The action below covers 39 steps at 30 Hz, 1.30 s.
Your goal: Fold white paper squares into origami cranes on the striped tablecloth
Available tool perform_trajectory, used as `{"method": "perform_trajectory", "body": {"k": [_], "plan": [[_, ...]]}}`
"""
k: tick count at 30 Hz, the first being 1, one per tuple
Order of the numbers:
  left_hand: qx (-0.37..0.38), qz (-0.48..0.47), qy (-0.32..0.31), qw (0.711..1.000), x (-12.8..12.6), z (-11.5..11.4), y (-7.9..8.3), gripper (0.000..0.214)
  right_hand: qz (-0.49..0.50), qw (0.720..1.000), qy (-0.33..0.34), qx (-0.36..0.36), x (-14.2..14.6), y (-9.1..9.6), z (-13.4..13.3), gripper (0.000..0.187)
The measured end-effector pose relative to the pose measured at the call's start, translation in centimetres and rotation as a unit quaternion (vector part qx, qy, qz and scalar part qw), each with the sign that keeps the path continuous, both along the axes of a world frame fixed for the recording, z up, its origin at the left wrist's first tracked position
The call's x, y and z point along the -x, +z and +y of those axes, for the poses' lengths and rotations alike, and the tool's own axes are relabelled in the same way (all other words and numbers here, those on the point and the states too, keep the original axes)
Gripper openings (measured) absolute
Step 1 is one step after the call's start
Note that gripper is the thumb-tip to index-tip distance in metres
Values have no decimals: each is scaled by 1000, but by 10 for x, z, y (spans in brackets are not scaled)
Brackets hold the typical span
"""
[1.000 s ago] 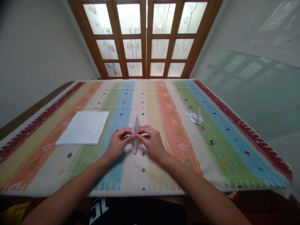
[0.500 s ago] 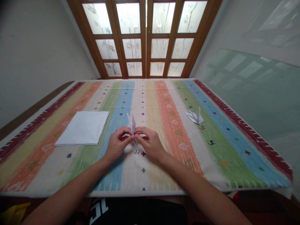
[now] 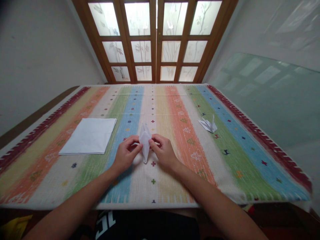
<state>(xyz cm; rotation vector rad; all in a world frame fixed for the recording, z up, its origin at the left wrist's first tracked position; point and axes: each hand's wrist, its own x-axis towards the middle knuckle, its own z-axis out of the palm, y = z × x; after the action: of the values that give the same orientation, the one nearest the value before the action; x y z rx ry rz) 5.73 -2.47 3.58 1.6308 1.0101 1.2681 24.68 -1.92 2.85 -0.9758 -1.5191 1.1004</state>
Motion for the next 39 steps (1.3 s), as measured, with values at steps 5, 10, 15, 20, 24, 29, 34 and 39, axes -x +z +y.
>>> {"method": "perform_trajectory", "body": {"k": [5,10,15,20,24,29,34,39], "plan": [[20,-31,-17,999,2,4,1,19,-10,1000,11,3,0,-1,2,31],[83,-73,-27,993,3,6,-2,23,-1,1000,2,18,0,-1,3,26],[178,-137,-45,973,3,8,-4,32,21,999,15,36,1,-2,4,25],[211,-169,-106,957,4,10,-6,35,31,998,34,43,0,-2,4,24],[177,-163,-80,967,6,11,-8,30,34,997,34,53,-2,-2,5,24],[168,-172,-31,970,5,10,-7,27,56,996,22,64,-1,-1,7,25],[144,-148,17,978,1,10,-7,34,77,995,-14,55,1,-1,7,35],[94,-117,48,988,-2,8,-8,37,67,996,-15,58,2,-1,6,37]]}}
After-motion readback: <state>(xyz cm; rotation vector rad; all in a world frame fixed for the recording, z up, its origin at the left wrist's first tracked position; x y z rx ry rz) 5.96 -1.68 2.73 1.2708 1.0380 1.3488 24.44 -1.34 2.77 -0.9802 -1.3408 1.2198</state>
